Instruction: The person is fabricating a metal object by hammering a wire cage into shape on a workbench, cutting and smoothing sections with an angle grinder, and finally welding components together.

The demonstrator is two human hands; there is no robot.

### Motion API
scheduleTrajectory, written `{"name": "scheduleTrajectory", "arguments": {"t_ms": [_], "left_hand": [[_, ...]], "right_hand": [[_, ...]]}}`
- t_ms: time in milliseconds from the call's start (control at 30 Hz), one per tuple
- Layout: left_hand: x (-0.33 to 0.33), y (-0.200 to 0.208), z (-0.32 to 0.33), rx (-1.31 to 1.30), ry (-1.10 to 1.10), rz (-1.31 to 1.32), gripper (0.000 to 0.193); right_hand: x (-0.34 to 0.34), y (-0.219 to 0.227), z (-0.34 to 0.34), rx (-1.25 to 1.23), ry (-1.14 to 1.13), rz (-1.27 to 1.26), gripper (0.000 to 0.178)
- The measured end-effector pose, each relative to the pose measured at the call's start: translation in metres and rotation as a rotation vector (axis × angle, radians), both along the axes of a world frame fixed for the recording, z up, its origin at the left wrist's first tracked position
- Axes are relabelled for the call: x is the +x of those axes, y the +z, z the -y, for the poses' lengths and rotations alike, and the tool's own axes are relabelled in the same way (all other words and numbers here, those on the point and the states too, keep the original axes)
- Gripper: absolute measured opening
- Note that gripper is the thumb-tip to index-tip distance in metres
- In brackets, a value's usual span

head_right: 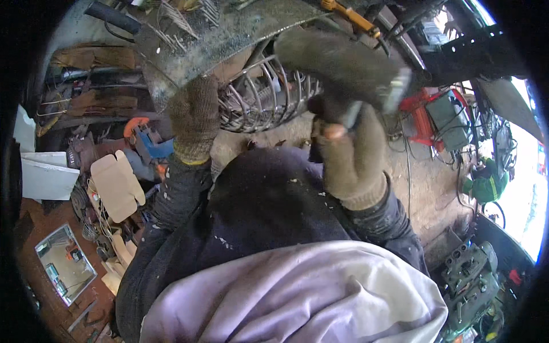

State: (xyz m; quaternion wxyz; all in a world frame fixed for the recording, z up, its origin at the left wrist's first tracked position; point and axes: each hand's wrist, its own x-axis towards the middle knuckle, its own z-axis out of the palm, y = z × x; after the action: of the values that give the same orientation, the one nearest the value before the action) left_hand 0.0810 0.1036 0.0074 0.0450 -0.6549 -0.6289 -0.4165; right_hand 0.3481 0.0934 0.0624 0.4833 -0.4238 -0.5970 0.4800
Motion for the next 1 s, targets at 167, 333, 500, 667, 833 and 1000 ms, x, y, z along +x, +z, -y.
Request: {"name": "scheduleTrajectory", "arguments": {"t_ms": [167, 333, 500, 667, 833, 1000], "left_hand": [[-0.002, -0.009, 0.002, 0.08, -0.021, -0.039, 0.022], [-0.018, -0.005, -0.001, -0.227, -0.061, -0.112, 0.044], [-0.019, -0.028, 0.011, -0.01, -0.045, -0.194, 0.042], [-0.018, -0.007, 0.014, -0.003, -0.113, -0.151, 0.028], [-0.022, -0.007, 0.014, -0.092, -0.06, -0.04, 0.029], [-0.016, 0.014, 0.011, -0.451, 0.084, 0.503, 0.031]], "right_hand": [[0.003, 0.001, 0.006, -0.069, -0.071, -0.054, 0.051], [-0.006, -0.006, -0.005, 0.105, 0.196, 0.425, 0.04], [0.003, 0.011, -0.012, -0.067, 0.039, -0.031, 0.043], [0.02, -0.019, -0.014, -0.145, 0.006, -0.044, 0.044], [0.018, -0.034, -0.033, -0.191, -0.194, 0.033, 0.036], [0.035, -0.076, -0.052, -0.218, -0.319, 0.032, 0.042]]}}
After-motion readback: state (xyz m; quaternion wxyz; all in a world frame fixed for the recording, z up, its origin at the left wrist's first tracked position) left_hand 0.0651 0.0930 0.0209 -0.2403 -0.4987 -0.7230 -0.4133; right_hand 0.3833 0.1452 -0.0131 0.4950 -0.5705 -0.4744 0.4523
